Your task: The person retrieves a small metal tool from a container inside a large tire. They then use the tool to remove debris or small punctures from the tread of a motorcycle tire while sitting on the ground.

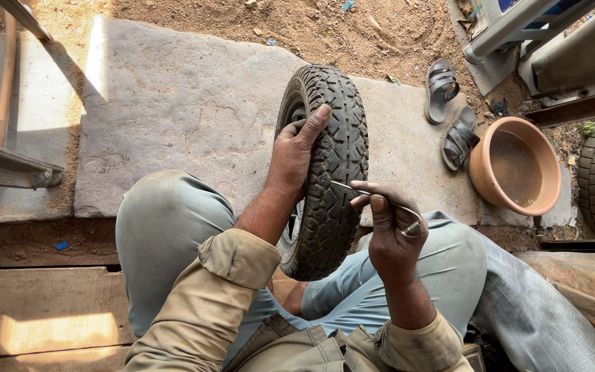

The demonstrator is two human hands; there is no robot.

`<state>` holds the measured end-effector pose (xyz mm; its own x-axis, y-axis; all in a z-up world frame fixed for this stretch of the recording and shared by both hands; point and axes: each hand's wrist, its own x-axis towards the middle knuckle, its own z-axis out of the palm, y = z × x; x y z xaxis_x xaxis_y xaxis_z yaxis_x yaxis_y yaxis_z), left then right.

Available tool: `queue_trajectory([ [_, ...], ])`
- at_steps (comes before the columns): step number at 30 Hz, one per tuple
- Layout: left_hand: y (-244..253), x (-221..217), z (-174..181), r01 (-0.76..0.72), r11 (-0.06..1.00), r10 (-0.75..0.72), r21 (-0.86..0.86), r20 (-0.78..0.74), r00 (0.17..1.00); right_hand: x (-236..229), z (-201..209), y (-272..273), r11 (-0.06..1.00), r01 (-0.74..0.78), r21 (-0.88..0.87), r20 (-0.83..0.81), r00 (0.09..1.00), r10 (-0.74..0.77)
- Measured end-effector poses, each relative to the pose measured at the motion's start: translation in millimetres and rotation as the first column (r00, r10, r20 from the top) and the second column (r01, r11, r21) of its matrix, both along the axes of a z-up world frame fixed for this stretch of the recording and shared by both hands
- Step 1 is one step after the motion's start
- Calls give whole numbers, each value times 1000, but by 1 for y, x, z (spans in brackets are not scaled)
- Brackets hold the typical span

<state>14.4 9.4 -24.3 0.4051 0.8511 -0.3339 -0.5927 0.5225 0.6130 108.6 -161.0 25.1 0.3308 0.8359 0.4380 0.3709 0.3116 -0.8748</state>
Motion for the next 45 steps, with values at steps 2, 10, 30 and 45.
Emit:
queue_trajectory([
  [2,-1,1,0,0,1000,0,2,3,1000,-1,3,2,1000,-13,-5,38,999,13],
  [10,-1,0,1,0,1000,0,17,1,1000,-11,21,13,999,8,-40,133,991,-3],
  [30,-5,0,4,-38,999,39,-26,45,998,-17,12,15,992,125,-12,307,945,-115],
  [45,-5,-7,7,-10,1000,9,-20,-36,999,12,0,13,982,-127,-141,-232,968,92],
])
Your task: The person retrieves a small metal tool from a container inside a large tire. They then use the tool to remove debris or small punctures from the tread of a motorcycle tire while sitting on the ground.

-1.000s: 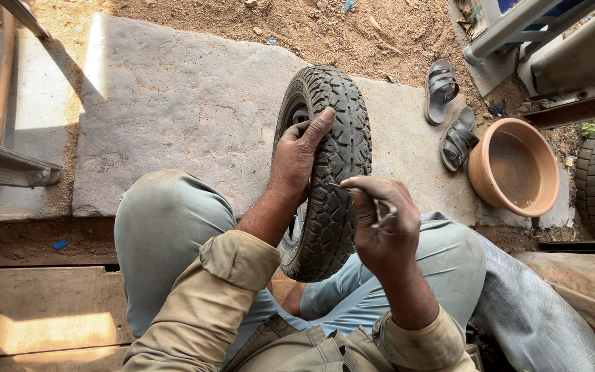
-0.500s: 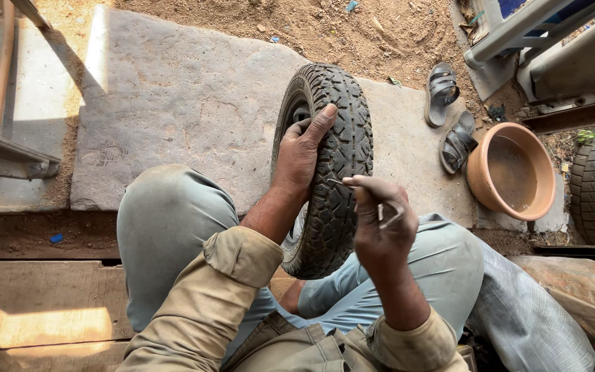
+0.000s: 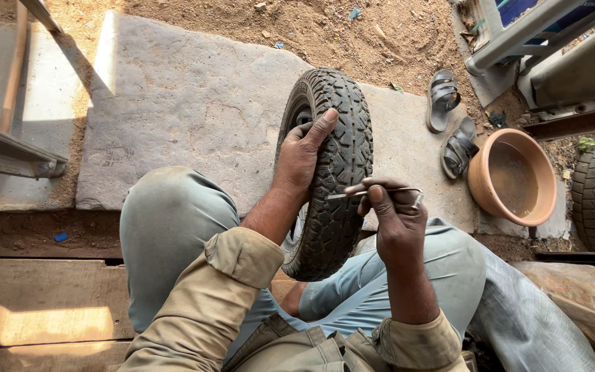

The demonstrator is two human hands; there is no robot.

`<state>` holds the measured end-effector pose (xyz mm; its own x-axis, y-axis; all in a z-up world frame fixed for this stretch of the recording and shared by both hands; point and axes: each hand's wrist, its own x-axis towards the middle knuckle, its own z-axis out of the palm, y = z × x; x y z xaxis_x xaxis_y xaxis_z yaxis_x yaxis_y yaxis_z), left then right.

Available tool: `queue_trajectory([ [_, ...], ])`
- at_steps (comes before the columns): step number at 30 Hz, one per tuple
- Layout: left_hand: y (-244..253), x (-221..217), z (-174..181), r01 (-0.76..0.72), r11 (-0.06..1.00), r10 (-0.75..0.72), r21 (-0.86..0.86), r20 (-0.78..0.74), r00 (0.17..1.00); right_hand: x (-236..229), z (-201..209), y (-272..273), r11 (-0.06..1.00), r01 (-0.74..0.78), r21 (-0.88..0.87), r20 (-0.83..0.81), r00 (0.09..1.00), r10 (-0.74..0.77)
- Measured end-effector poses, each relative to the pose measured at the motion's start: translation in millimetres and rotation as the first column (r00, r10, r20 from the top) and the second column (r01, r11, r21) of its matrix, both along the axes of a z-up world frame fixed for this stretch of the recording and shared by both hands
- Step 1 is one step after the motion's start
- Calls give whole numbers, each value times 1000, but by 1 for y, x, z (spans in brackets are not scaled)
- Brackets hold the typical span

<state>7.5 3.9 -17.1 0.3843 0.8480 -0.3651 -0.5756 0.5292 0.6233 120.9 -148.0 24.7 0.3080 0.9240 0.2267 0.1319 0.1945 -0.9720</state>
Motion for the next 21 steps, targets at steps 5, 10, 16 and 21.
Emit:
queue_trajectory([
  [5,-3,3,-1,10,1000,-10,2,51,999,-3,5,-3,989,88,115,15,996,-91],
  [10,-1,8,-3,-1,1000,-1,16,73,997,-6,8,-6,994,57,95,104,992,-66],
  [16,8,4,-11,51,995,-45,86,-69,997,3,7,-16,997,53,52,1,999,-53],
  [21,20,-4,-16,61,998,-61,-17,15,998,4,1,-16,996,34,79,61,997,-39],
])
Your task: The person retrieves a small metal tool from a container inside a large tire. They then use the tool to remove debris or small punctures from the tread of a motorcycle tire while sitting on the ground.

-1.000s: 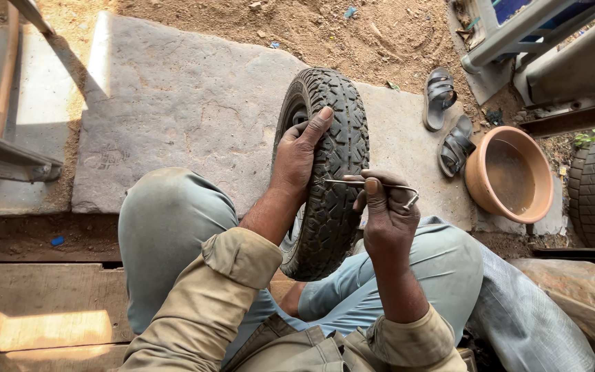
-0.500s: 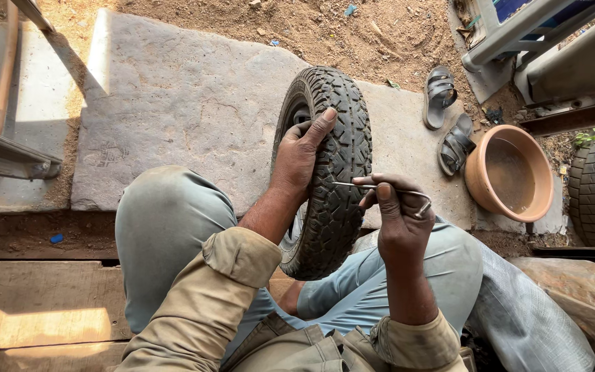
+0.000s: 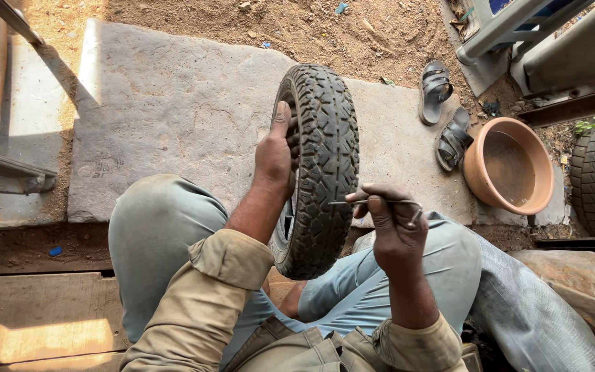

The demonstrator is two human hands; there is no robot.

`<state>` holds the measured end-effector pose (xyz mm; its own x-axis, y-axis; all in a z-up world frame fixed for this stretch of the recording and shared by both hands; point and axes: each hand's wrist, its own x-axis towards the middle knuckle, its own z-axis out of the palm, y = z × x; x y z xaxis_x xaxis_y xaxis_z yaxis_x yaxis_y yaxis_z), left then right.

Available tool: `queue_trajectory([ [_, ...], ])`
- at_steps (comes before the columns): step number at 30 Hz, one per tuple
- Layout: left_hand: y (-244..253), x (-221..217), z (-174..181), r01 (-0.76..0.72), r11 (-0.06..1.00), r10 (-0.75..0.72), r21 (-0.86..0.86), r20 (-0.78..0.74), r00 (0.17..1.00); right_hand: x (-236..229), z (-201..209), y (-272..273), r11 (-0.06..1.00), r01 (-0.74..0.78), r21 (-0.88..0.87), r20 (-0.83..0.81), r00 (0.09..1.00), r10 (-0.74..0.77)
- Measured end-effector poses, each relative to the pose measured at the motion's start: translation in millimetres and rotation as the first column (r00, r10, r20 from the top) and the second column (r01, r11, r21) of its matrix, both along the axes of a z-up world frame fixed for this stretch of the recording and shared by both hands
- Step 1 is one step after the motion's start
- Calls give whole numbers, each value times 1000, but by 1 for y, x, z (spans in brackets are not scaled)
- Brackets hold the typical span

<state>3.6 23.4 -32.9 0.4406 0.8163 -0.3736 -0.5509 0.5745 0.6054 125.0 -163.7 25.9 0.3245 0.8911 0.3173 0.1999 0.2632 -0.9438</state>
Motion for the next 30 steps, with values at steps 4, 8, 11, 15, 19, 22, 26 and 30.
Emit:
queue_trajectory([
  [4,4,-2,3,55,998,-49,-37,164,985,-8,-7,15,991,18,131,210,977,-45],
  [8,0,-11,10,251,961,-269,115,194,943,-12,-9,26,970,88,226,148,981,-123],
  [11,-5,-15,13,274,954,-289,120,138,947,-5,-8,21,958,198,207,145,962,-231],
  [15,-11,-15,17,325,939,-338,114,112,935,1,-17,17,967,196,165,87,973,-212],
  [19,-19,-10,20,331,936,-345,119,125,930,1,-28,20,969,187,159,50,979,-197],
  [22,-24,-8,20,288,947,-305,141,119,945,0,-31,17,968,181,172,51,980,-192],
  [26,-26,-4,24,228,963,-256,141,232,938,-4,-25,13,958,165,234,127,972,-199],
  [30,-21,-6,23,189,974,-212,120,221,952,-3,-20,9,925,267,271,102,947,-303],
])
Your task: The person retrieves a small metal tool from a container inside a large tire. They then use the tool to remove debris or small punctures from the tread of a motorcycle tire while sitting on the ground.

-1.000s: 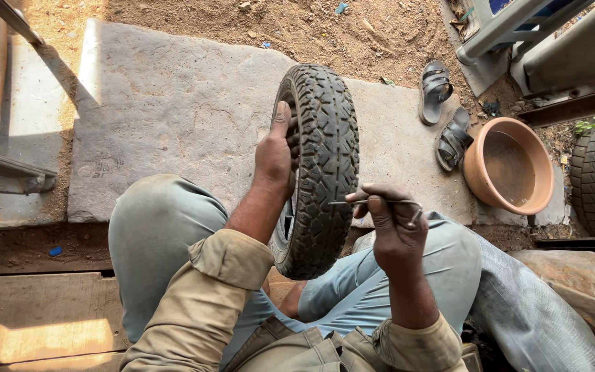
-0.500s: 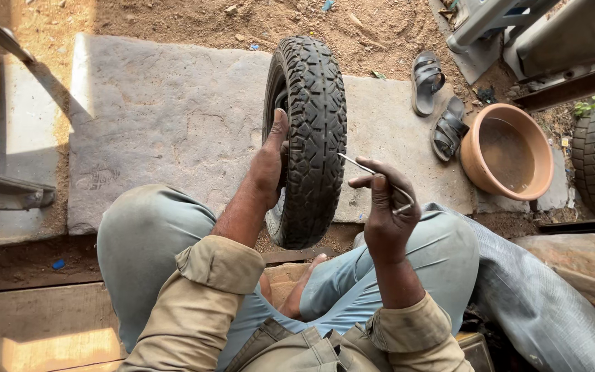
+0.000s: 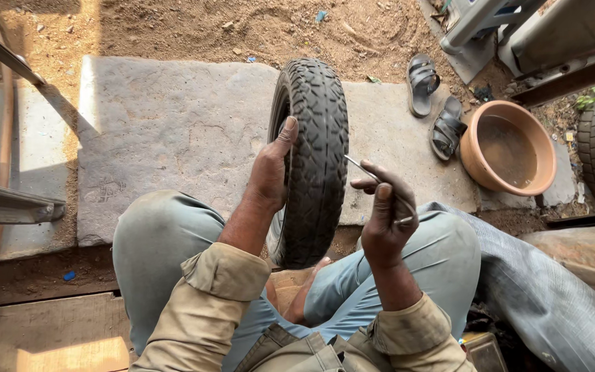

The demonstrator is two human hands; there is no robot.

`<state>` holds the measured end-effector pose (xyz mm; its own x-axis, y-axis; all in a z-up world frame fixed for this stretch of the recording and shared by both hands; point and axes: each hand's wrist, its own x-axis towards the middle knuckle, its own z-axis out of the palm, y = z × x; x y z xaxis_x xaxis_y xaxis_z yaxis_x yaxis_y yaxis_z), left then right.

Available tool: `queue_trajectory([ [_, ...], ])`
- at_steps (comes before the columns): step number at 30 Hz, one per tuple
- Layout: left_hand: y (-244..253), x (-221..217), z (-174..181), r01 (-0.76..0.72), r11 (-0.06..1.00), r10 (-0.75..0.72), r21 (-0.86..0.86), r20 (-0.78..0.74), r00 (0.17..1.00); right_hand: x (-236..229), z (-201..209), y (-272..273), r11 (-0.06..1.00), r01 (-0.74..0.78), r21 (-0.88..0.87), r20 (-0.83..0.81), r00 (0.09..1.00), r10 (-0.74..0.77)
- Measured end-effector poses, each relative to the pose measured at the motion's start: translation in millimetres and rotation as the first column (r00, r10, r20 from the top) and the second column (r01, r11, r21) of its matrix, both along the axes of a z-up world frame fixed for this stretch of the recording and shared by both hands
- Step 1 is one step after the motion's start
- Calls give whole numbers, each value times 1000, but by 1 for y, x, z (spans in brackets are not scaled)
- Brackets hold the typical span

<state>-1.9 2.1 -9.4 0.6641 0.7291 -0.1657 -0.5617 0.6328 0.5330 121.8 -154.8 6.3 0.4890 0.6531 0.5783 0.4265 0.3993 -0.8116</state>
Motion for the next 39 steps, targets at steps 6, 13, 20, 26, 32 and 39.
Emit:
queue_trajectory([
  [6,3,0,-3,-41,997,35,-61,-98,995,7,5,-1,999,4,-36,-21,1000,-5],
  [13,8,2,0,-110,988,96,-110,-128,987,5,7,-2,998,-34,-56,-60,998,31],
  [20,0,-1,8,-25,999,22,-40,-57,998,2,8,2,996,-36,-82,-37,999,33],
  [26,-5,4,8,-3,998,2,-59,-21,1000,6,9,3,996,-35,-77,-47,998,31],
  [32,-11,9,3,59,998,-60,-29,-34,998,15,7,9,998,-17,-59,-197,980,5],
  [39,-25,18,5,121,991,-103,62,-230,968,29,15,10,996,81,-44,-126,988,-86],
])
